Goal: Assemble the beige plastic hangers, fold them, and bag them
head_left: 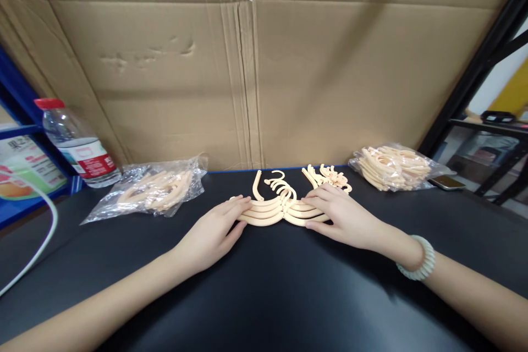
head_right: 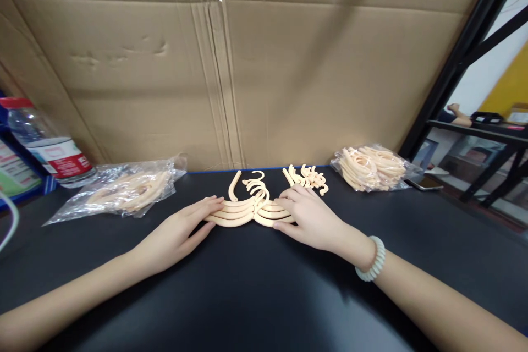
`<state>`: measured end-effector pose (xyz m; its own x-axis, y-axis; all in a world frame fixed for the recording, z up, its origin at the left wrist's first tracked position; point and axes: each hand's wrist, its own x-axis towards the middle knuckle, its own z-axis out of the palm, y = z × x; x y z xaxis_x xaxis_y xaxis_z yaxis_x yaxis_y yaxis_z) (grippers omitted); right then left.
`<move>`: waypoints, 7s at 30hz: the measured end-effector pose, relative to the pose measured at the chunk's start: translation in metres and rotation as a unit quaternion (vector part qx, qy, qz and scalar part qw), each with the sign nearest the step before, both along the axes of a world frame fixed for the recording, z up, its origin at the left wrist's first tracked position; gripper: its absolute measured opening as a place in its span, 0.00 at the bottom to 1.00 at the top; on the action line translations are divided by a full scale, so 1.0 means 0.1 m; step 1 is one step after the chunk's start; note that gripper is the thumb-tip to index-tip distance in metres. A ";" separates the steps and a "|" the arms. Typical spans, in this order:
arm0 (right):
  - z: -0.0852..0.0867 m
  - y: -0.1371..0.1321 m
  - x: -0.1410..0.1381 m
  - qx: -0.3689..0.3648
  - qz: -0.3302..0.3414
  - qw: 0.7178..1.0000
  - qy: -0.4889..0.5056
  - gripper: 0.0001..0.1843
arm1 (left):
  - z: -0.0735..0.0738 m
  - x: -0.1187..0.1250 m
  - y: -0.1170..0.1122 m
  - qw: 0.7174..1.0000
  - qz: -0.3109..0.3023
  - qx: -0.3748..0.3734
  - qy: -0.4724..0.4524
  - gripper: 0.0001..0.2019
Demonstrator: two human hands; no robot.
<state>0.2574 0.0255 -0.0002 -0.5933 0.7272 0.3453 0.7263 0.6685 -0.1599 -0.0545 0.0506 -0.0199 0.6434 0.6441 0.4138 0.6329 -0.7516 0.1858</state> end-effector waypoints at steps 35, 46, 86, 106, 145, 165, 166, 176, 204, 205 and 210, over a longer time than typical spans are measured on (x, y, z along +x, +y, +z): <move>0.12 0.10 0.19 0.003 -0.046 0.989 0.141 0.16 | 0.02 0.00 0.00 0.999 -0.030 0.043 0.014 0.15; 0.18 0.11 0.20 0.008 -0.103 0.971 0.214 0.12 | 0.08 0.04 -0.04 0.994 -0.071 0.082 -0.001 0.14; 0.35 0.12 0.33 -0.047 -0.008 0.997 0.065 0.14 | 0.23 0.03 -0.01 0.994 -0.022 0.062 -0.091 0.08; 0.23 1.36 -0.56 -0.060 -0.028 0.991 -0.116 0.13 | 0.38 0.72 0.91 0.943 0.276 -0.163 0.084 0.16; 0.14 -0.23 -0.37 -0.385 0.019 0.745 0.544 0.19 | 0.08 0.46 -0.44 0.799 0.021 -0.358 -0.482 0.15; 0.03 -0.24 -0.42 -0.361 0.023 0.696 0.620 0.26 | 0.13 0.48 -0.48 0.793 0.008 -0.361 -0.490 0.16; 0.03 -0.23 -0.41 -0.357 0.018 0.690 0.630 0.28 | 0.13 0.48 -0.48 0.794 0.007 -0.360 -0.490 0.16; -0.01 -0.22 -0.41 -0.352 0.020 0.709 0.610 0.14 | 0.15 0.49 -0.49 0.793 -0.001 -0.359 -0.492 0.16; -0.03 -0.25 -0.44 -0.477 0.053 0.717 0.506 0.12 | 0.17 0.50 -0.58 0.817 -0.063 -0.299 -0.489 0.10; -0.02 -0.26 -0.44 -0.494 0.068 0.705 0.504 0.12 | 0.16 0.49 -0.58 0.826 -0.068 -0.289 -0.479 0.09; -0.02 -0.27 -0.39 -0.543 0.121 0.662 0.503 0.13 | 0.13 0.48 -0.59 0.854 -0.073 -0.251 -0.449 0.06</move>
<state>0.2187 -0.0012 -0.0026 -0.6051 0.7961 0.0066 -0.2203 -0.1595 -0.9623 -0.0067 -0.0086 -0.0071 0.2999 0.8251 0.4788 -0.0284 -0.4939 0.8690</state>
